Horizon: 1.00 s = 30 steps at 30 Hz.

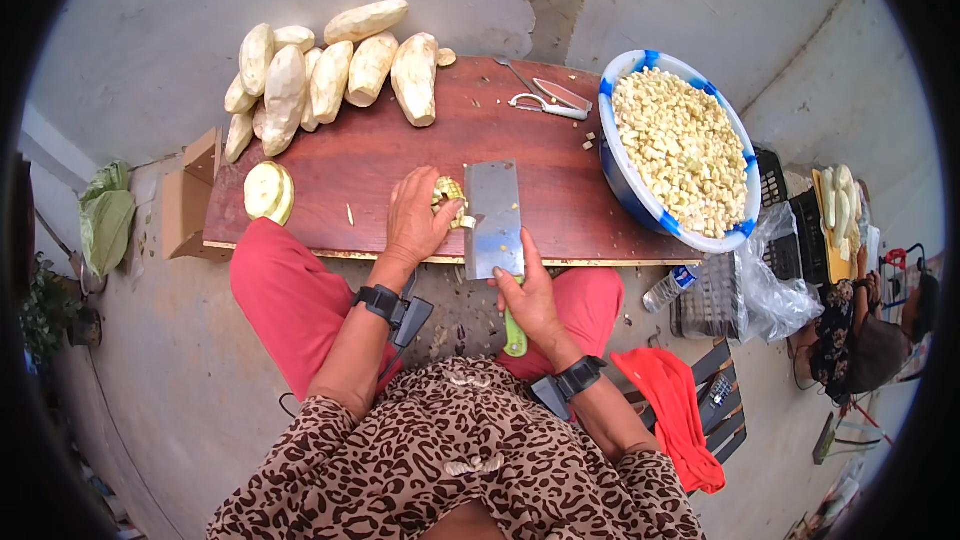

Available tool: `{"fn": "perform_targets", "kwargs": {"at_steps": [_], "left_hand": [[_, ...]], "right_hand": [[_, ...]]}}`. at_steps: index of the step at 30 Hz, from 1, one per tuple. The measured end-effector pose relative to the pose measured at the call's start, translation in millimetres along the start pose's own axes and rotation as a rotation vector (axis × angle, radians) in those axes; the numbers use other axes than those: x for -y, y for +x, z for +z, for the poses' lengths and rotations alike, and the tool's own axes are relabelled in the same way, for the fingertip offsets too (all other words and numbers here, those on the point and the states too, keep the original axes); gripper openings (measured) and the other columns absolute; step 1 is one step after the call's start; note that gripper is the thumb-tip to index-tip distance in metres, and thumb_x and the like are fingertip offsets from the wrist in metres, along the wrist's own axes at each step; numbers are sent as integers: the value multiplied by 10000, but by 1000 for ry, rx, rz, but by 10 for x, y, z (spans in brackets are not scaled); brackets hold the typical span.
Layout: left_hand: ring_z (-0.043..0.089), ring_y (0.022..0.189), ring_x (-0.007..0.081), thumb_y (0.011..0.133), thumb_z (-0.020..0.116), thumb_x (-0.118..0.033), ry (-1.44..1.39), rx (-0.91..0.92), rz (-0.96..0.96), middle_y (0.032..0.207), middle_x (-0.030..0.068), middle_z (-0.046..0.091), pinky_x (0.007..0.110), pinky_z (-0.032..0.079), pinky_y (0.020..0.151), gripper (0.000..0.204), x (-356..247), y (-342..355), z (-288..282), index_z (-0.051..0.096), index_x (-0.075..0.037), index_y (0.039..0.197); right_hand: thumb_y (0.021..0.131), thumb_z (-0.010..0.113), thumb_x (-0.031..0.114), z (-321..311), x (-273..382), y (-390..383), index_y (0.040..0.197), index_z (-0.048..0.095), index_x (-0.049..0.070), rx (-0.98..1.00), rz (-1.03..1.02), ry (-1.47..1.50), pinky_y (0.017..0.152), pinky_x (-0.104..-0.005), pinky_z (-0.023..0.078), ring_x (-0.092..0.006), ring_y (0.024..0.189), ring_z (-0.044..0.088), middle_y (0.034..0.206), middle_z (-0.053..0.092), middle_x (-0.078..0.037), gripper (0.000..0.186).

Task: The person is cutting peeled vegetables into small pieces using a cleaver on a wooden board.

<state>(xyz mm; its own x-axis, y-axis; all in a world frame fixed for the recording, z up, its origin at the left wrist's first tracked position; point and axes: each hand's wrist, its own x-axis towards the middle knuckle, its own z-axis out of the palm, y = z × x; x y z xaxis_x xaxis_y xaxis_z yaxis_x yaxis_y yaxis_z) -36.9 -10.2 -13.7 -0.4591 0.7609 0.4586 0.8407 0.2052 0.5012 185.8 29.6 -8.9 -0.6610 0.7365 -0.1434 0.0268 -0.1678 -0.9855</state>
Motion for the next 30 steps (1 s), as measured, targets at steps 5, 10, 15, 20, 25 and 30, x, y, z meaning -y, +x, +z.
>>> {"fn": "perform_targets", "kwargs": {"at_steps": [5,10,15,20,25,30], "left_hand": [[448,1274,355,847,690,-404,110,-11,-13,1334,196,528,502,271,1092,626,-66,-3,-38,534,5,1294],[446,1266,356,844,691,-415,64,-46,-48,1324,191,532,509,255,1089,616,8,-5,-28,549,-4,1281],[468,1232,385,822,716,-334,-60,-81,-89,1314,205,535,495,314,1073,530,31,50,-6,584,-21,1230],[514,1192,390,839,706,-198,-189,-163,-160,1281,212,556,443,401,1030,433,40,41,8,593,11,1200],[526,1191,353,879,674,-171,-274,-138,-60,1272,209,551,412,404,1033,413,-346,316,-3,566,39,1218],[478,1222,398,861,700,-262,-407,-68,155,1305,241,520,443,374,1051,525,-1174,938,64,535,32,1264]], "right_hand": [[944,582,10,354,-17,160,1561,129,83,24,0,-53,485,-246,480,-103,609,575,945,635,-95,769],[944,582,4,537,-36,268,1567,118,104,99,-3,-50,493,-265,503,-117,660,621,946,638,-82,783],[942,538,-31,680,-35,312,1568,79,82,150,-14,44,505,-247,493,-114,676,603,1045,601,-100,784],[919,555,-41,733,16,266,1568,99,99,142,-38,12,510,-261,501,-106,598,584,900,633,-86,806],[909,603,22,507,376,163,1554,136,64,55,-96,-61,521,-310,508,-129,524,577,748,642,-83,797],[881,620,67,-16,859,147,1533,148,18,-220,-336,-271,639,-437,526,-386,666,674,804,673,-242,807]]}}
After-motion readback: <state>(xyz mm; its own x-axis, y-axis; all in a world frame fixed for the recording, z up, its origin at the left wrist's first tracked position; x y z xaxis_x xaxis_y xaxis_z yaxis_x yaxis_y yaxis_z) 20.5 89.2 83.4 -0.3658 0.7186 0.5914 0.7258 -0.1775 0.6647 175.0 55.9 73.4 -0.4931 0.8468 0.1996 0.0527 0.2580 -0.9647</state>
